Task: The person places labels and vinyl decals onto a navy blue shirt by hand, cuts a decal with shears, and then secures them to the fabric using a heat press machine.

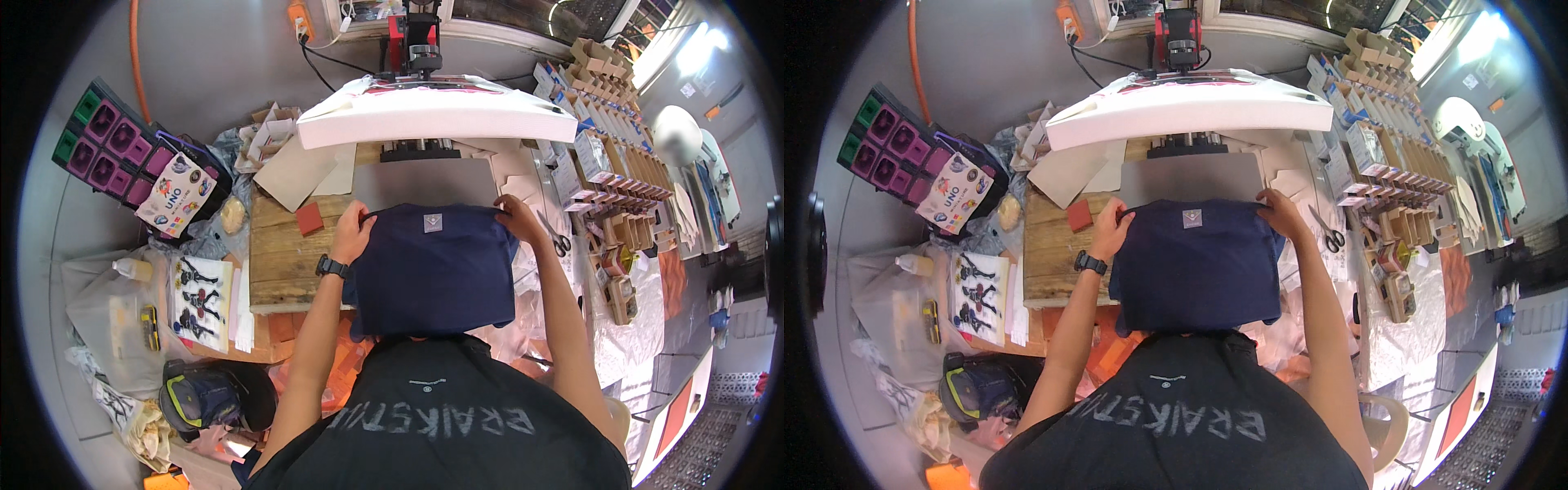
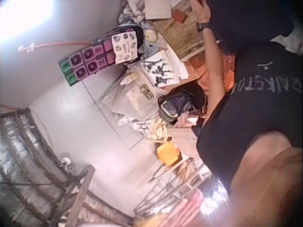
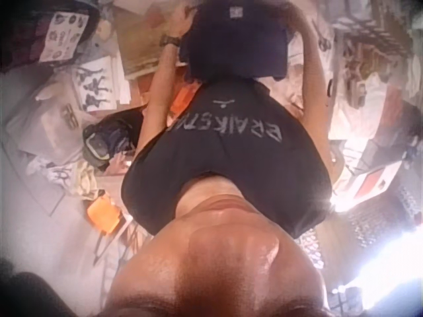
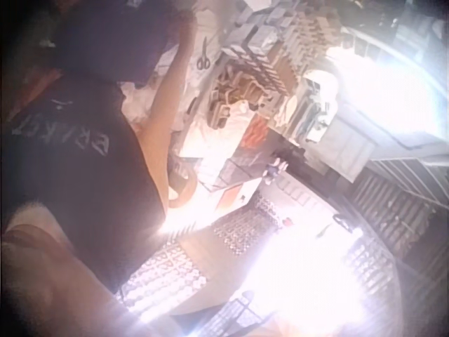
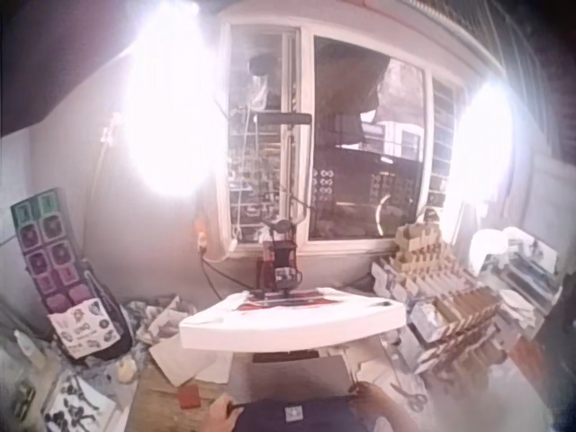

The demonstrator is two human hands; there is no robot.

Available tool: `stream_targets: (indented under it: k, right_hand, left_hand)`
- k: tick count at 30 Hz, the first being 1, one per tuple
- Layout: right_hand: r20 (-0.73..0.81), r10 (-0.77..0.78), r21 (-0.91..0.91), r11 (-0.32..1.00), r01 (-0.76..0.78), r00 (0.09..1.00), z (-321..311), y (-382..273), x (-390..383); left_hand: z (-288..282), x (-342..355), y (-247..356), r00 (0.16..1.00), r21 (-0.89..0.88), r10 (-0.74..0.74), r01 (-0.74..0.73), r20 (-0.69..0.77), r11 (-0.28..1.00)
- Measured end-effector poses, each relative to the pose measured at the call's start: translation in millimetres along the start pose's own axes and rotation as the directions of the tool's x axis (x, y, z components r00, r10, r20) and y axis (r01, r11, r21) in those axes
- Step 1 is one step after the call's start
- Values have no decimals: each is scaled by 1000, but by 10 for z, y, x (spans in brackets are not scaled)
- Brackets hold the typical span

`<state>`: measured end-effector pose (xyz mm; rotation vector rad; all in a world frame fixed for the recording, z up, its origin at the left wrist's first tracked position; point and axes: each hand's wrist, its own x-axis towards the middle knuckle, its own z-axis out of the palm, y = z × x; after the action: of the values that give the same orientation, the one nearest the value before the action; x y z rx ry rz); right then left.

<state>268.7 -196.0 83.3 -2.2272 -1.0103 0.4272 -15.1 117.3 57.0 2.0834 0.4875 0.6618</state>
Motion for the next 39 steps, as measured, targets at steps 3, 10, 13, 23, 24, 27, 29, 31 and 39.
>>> stream_targets:
  k: [3,10,13,23,24,27,29,31,39]
  right_hand:
    - [-48,-42,-136,990,35,998,-214,16,-224]
    - [-277,-120,-83,991,101,953,-571,-795,-1140]
    - [-340,-130,-141,986,86,931,-941,-1192,-1586]
    - [96,-604,-127,781,611,791,-1669,-2588,-2129]
    - [12,-580,-111,809,577,815,-1688,-2566,-2261]
    - [-146,-606,50,785,618,782,-1695,-2577,-2516]
    - [-154,-661,102,728,678,734,-1682,-2763,-2730]
    - [-191,-710,116,669,734,678,-1638,-2926,-2899]
    - [-148,-695,140,689,711,703,-1636,-3272,-3158]
  left_hand:
    - [-111,86,156,990,9,130,-131,59,991]
    - [-650,111,655,929,10,274,-285,251,958]
    - [-760,-41,913,912,-8,331,-340,242,941]
    - [-2104,-91,1938,719,366,613,-501,-328,784]
    - [-2207,-158,2001,706,409,614,-474,-352,779]
    - [-2394,-440,2302,673,581,623,-341,-397,739]
    - [-2461,-535,2444,683,600,614,-315,-395,736]
    - [-2534,-595,2623,633,648,649,-290,-421,704]
    - [-2680,-759,2829,619,660,615,-199,-488,724]
